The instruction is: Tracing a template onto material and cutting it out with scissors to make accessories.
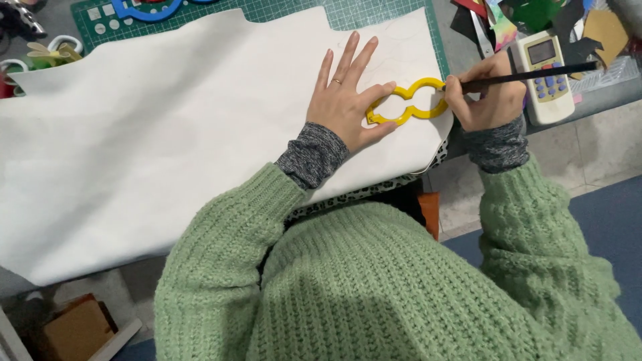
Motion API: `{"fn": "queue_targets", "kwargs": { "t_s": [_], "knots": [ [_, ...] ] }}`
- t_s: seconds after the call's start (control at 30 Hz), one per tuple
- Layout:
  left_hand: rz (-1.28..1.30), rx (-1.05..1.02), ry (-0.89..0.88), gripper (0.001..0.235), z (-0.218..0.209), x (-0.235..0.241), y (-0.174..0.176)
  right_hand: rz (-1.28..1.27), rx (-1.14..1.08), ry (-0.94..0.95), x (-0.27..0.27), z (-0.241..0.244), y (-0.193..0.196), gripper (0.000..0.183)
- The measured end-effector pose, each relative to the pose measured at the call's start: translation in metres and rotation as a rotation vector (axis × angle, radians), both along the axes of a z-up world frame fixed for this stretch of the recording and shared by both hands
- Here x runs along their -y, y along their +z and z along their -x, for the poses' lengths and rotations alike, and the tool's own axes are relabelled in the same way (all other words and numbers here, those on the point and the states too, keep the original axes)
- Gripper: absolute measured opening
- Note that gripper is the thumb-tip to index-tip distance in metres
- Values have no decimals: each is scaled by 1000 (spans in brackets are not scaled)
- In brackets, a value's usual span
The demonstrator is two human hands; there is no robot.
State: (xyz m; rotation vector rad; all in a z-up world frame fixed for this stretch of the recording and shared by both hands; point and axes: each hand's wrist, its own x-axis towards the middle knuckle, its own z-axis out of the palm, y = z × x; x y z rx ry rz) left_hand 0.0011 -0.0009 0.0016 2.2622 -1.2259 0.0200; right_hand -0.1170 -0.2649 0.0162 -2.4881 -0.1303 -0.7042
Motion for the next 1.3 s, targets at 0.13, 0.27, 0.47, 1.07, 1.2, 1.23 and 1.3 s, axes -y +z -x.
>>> {"fn": "queue_targets", "kwargs": {
  "t_s": [0.13, 0.27, 0.47, 1.07, 1.2, 1.23, 1.3],
  "knots": [
    [-8, 4, 0, 52, 0, 0, 0, 44, -14, -25, 5, 4, -3, 31],
    [-27, -31, 5, 53, 1, -1, 3, 39, -25, -7, 9, 7, -4, 28],
    [-32, -10, 8, 53, 1, 0, -1, 106, -64, -74, 12, 11, -3, 30],
    [-7, 29, 8, 50, -2, -1, 0, -461, -146, 88, -29, 3, -4, 26],
    [0, 5, -1, 52, 0, 0, -1, -435, -165, 97, -30, 5, -1, 28],
    [-3, 17, 3, 52, -1, -1, -1, -425, -179, 88, -30, 3, 1, 28],
    [2, 17, 2, 53, -1, -1, -1, -384, -175, 76, -28, 4, 0, 28]
  ]
}}
